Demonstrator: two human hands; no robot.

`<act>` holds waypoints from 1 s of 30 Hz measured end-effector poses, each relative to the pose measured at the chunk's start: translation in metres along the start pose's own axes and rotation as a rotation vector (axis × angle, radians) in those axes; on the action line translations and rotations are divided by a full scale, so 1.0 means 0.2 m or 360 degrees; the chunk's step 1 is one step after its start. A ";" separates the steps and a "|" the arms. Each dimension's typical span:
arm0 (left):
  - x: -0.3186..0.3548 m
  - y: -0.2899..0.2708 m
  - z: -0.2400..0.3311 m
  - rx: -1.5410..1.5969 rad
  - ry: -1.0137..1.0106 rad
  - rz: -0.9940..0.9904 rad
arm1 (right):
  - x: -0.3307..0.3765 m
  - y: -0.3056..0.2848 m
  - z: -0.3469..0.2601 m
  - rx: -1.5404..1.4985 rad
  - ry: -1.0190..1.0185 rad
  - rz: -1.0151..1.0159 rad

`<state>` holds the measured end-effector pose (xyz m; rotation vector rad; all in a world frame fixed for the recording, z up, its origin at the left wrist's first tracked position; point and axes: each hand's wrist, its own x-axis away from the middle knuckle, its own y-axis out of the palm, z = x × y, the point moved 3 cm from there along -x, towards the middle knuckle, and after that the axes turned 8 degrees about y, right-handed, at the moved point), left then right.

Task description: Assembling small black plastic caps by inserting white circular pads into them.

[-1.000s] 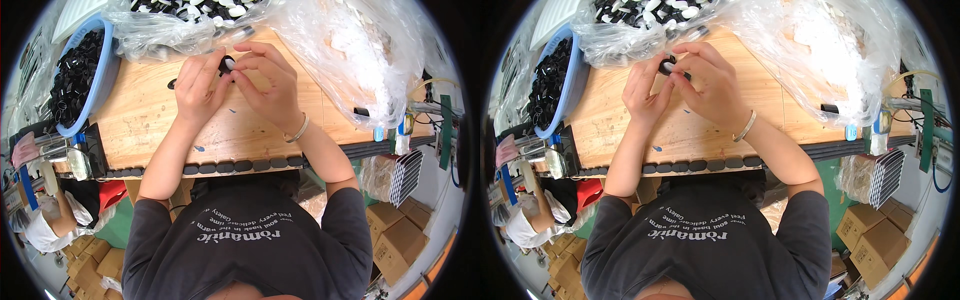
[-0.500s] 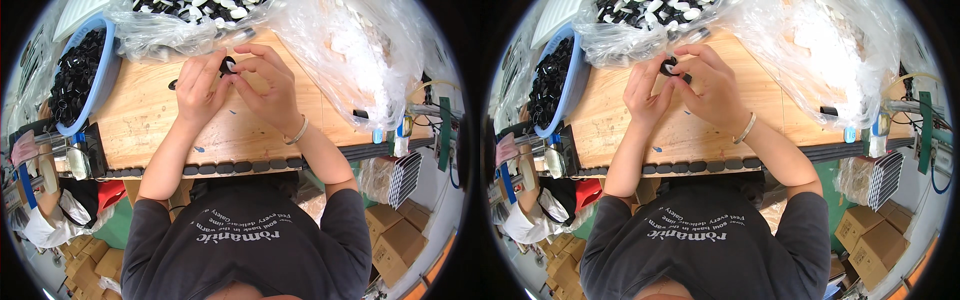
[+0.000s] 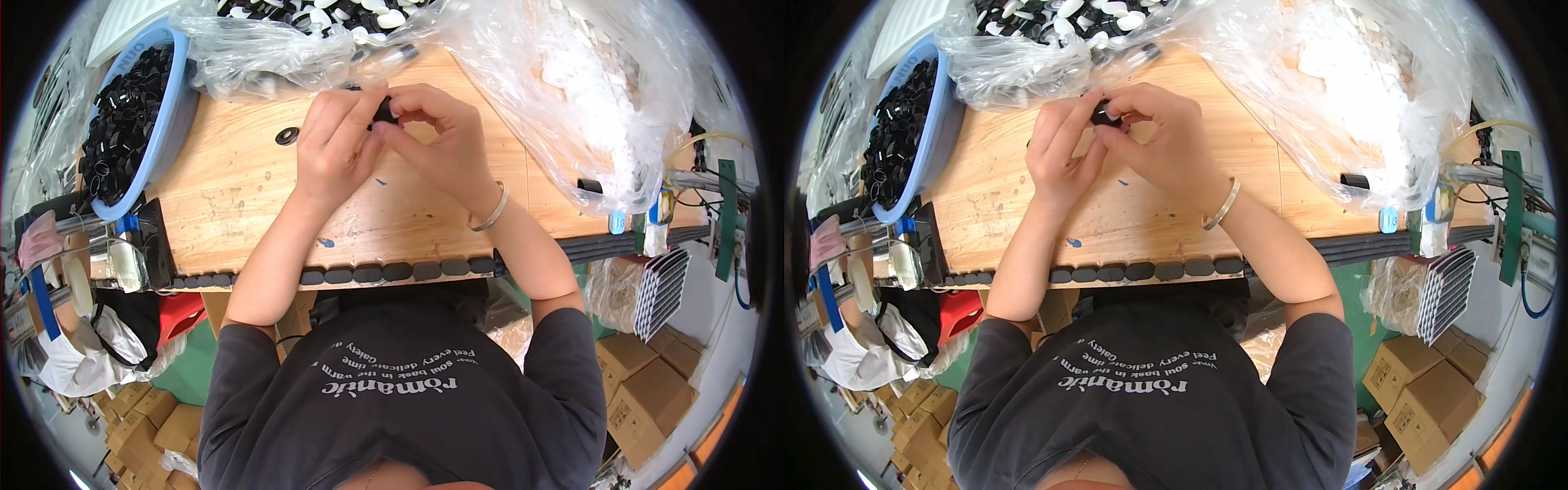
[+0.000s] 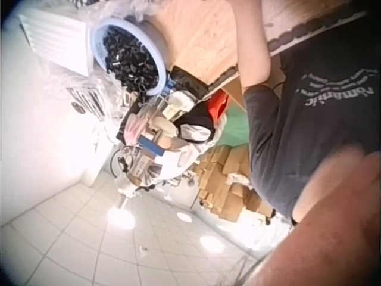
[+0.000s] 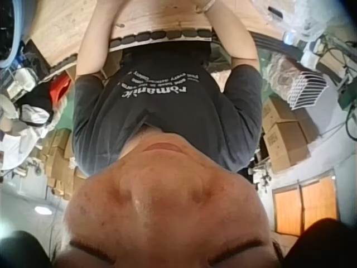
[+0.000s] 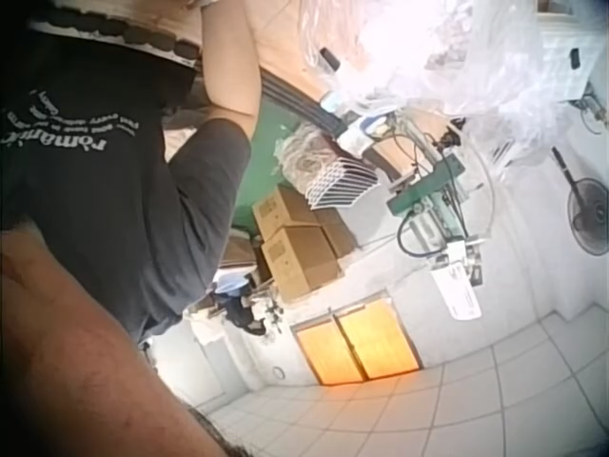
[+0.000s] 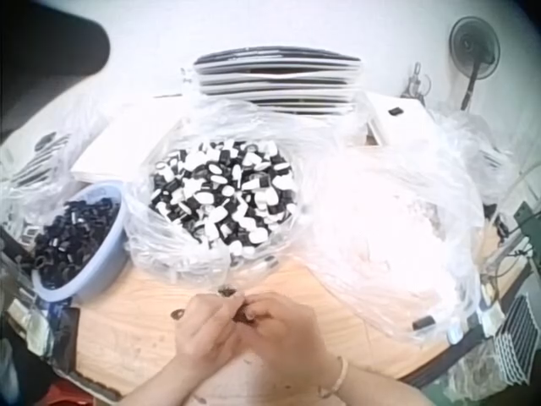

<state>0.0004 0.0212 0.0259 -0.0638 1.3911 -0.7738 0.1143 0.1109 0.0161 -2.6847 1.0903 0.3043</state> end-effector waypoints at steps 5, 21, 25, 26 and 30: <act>0.03 0.00 -0.05 0.0566 -0.0585 0.0062 | -0.02 -0.02 0.02 -0.0290 0.0194 0.0025; 0.09 0.04 -0.06 0.1276 -0.1320 0.0128 | 0.00 -0.02 0.02 -0.0393 0.0273 0.0060; 0.09 0.03 -0.10 0.0995 -0.0909 -0.0119 | -0.01 -0.03 -0.01 -0.0075 0.0051 -0.0035; 0.09 0.03 -0.10 0.1001 -0.0884 -0.0186 | -0.01 -0.04 0.00 -0.0077 0.0053 -0.0032; 0.03 -0.01 -0.11 0.0814 -0.0764 -0.0358 | -0.01 -0.06 0.02 -0.0093 0.0287 -0.0103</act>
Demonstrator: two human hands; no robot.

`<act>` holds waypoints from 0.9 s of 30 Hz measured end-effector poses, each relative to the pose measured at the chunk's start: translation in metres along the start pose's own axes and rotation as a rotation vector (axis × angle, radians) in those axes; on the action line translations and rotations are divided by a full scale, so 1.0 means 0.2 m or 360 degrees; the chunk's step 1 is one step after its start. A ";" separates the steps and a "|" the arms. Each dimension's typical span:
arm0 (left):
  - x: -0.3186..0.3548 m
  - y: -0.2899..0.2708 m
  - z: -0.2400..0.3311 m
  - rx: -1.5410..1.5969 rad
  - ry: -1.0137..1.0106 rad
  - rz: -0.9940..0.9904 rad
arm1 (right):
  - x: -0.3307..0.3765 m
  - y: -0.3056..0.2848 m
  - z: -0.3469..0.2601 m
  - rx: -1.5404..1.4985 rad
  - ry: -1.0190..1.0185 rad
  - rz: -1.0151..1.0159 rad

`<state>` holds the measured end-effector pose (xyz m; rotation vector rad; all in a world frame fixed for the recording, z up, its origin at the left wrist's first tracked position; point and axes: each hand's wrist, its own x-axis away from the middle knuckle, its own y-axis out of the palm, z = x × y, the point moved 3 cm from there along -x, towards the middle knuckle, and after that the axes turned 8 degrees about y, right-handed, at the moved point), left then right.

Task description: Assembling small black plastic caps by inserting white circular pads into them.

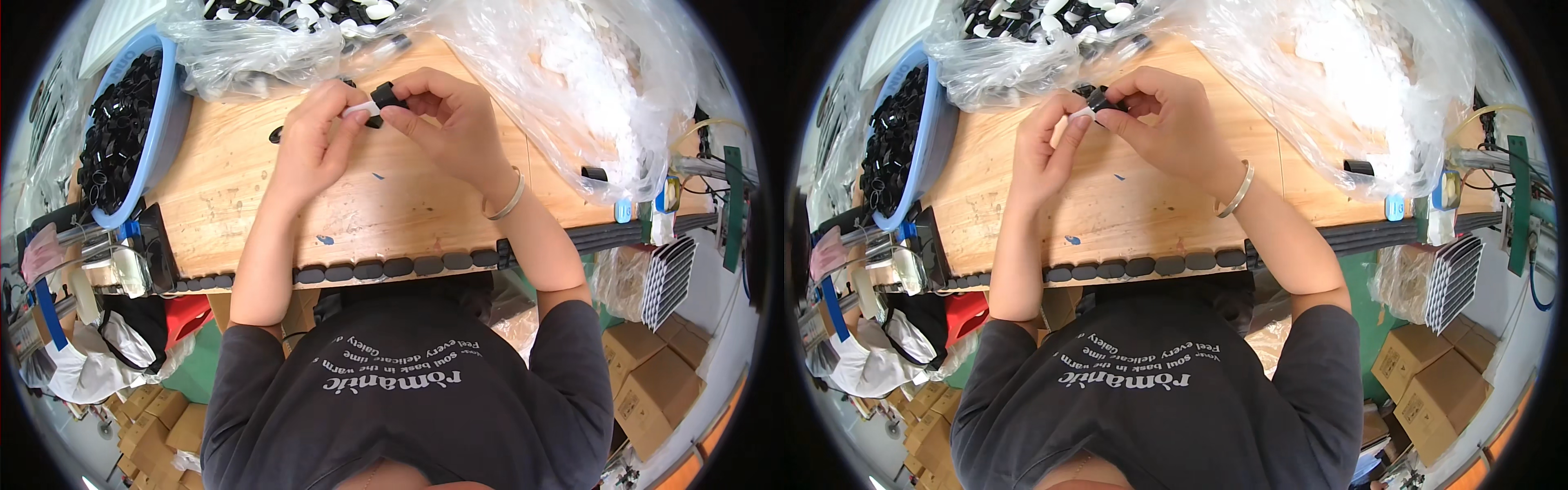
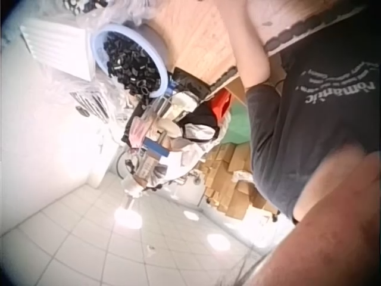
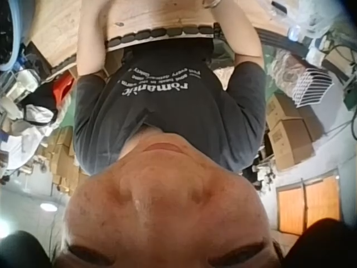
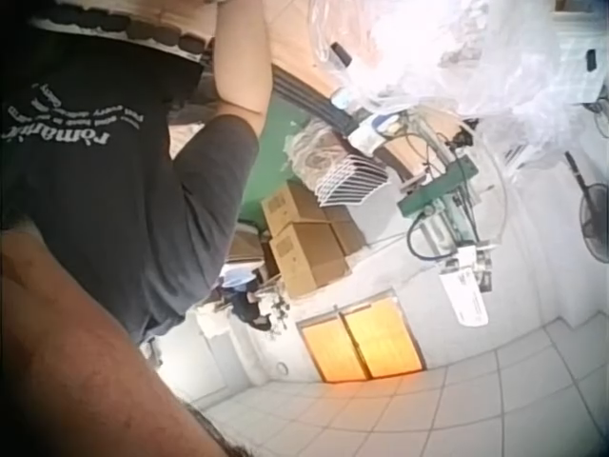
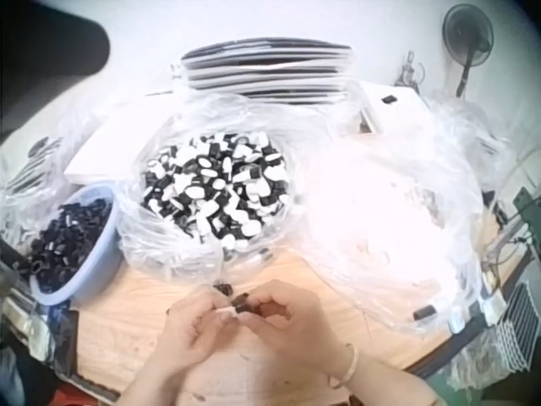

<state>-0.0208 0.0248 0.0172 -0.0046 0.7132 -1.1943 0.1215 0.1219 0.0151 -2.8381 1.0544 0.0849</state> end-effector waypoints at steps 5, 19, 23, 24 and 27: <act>-0.01 0.01 0.01 -0.0048 0.0067 -0.0145 | 0.01 0.01 -0.05 0.0273 -0.0215 0.0040; 0.01 0.05 -0.02 -0.0160 0.0338 0.0215 | 0.06 0.03 -0.12 0.0836 -0.0936 0.0360; 0.02 0.06 -0.03 -0.0098 0.0248 0.0249 | 0.06 0.03 -0.13 0.0808 -0.0955 0.0380; 0.02 0.06 -0.03 -0.0097 0.0250 0.0246 | 0.06 0.03 -0.13 0.0809 -0.0947 0.0393; 0.02 0.05 -0.03 -0.0135 0.0239 0.0246 | 0.06 0.03 -0.12 0.0809 -0.0932 0.0394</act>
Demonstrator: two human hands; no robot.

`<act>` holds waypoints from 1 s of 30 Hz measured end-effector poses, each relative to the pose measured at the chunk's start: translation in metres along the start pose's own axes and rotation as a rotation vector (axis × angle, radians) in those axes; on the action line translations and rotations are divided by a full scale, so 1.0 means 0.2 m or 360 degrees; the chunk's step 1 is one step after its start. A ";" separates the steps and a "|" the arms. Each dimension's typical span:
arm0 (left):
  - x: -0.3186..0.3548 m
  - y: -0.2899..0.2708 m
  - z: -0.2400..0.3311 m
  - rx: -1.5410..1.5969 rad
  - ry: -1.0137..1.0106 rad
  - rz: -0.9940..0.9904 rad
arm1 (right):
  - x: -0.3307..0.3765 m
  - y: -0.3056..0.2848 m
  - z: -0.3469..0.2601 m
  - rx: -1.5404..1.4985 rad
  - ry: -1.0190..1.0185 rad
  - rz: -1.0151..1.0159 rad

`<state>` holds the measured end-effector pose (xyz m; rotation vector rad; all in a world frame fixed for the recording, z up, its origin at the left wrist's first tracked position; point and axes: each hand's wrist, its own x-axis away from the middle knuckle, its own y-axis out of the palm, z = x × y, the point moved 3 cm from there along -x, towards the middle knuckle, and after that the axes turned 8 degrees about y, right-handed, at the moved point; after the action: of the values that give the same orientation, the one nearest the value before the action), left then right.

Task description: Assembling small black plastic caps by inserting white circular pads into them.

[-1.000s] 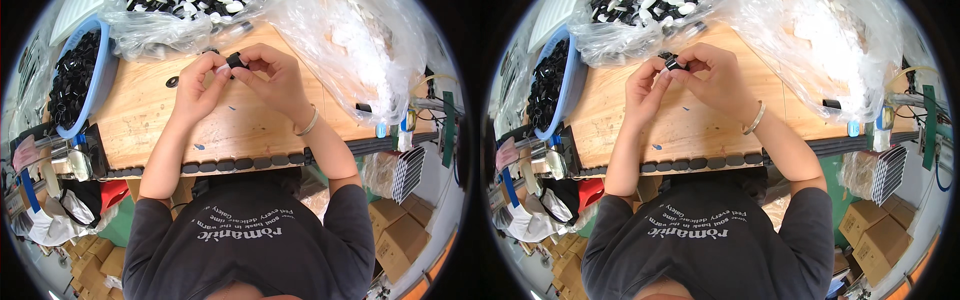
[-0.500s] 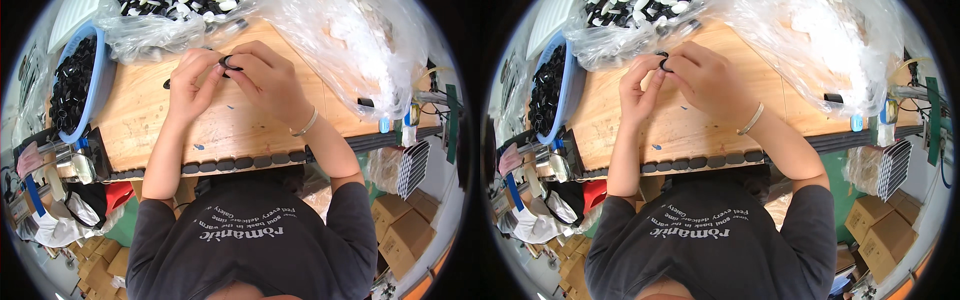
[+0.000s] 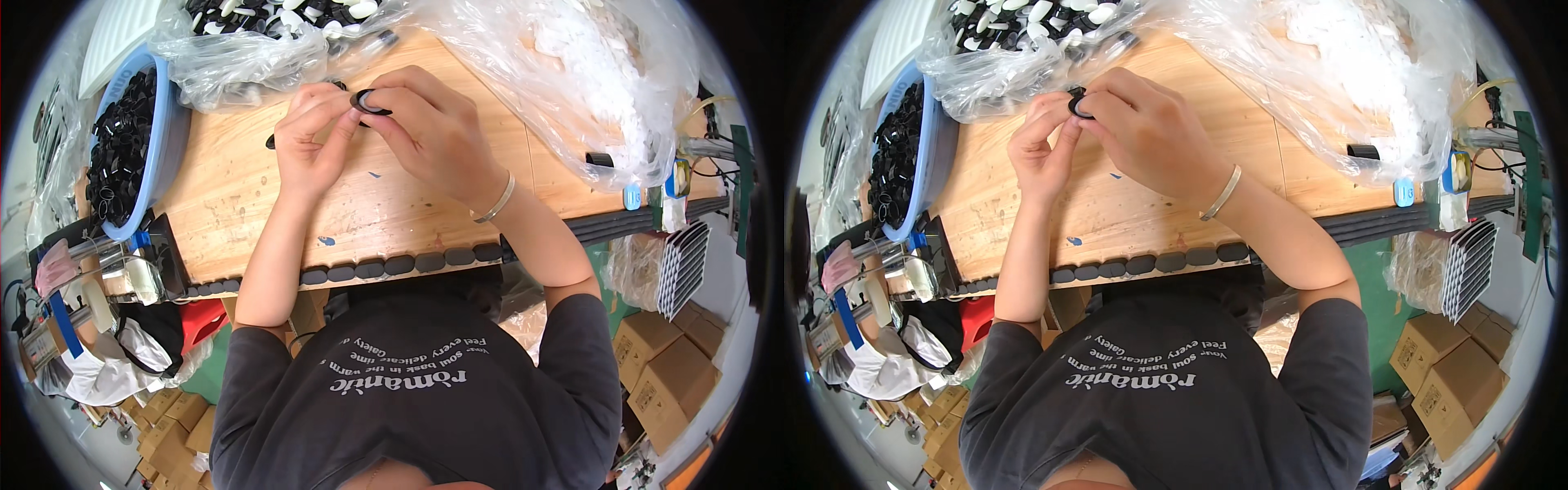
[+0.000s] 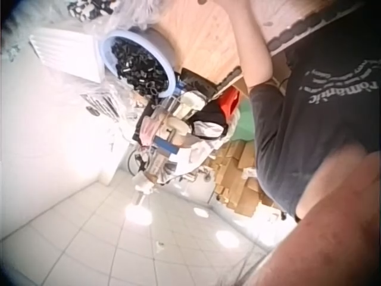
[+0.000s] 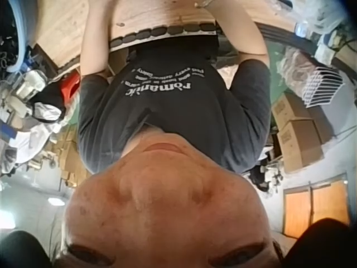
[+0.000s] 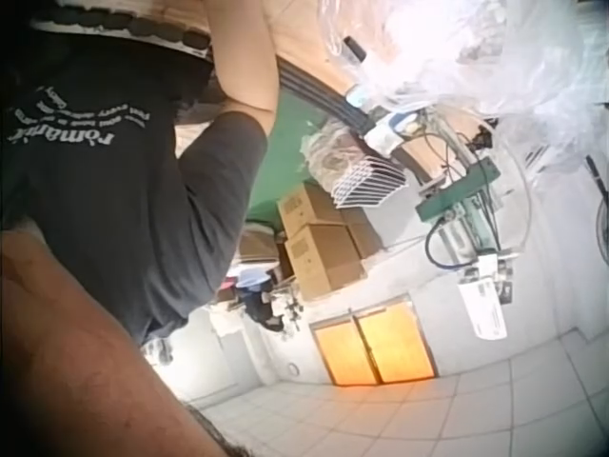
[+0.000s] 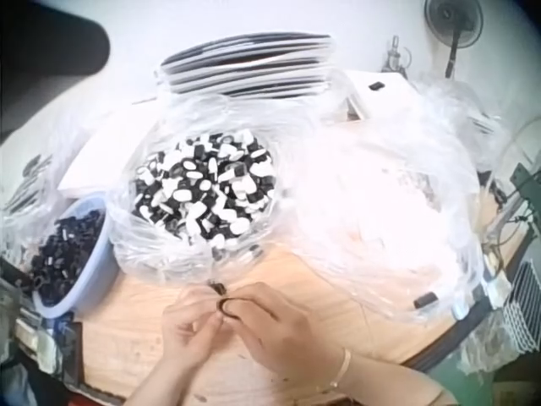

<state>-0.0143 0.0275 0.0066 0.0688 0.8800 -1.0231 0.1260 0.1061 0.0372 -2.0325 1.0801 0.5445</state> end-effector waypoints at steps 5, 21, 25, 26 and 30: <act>-0.03 0.04 0.10 -0.0319 0.0260 0.0192 | 0.01 0.00 -0.01 0.0048 0.0036 0.0001; -0.03 0.04 0.10 -0.0752 0.0710 0.0122 | 0.04 0.02 -0.06 0.0102 0.0197 -0.0105; -0.02 -0.01 0.09 -0.0674 0.0477 0.0165 | 0.02 -0.10 -0.01 0.0083 0.0108 -0.0215; -0.02 -0.03 0.08 -0.0619 0.0436 0.0196 | 0.01 -0.20 0.01 0.0168 0.0282 -0.0154; -0.04 -0.07 0.11 -0.0627 0.0438 0.0219 | 0.09 -0.76 0.35 0.0758 0.1042 0.0320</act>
<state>-0.0129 0.0154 0.0311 -0.0637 1.2966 -0.7066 0.2605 0.2062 0.0455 -1.7054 1.6224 -0.3042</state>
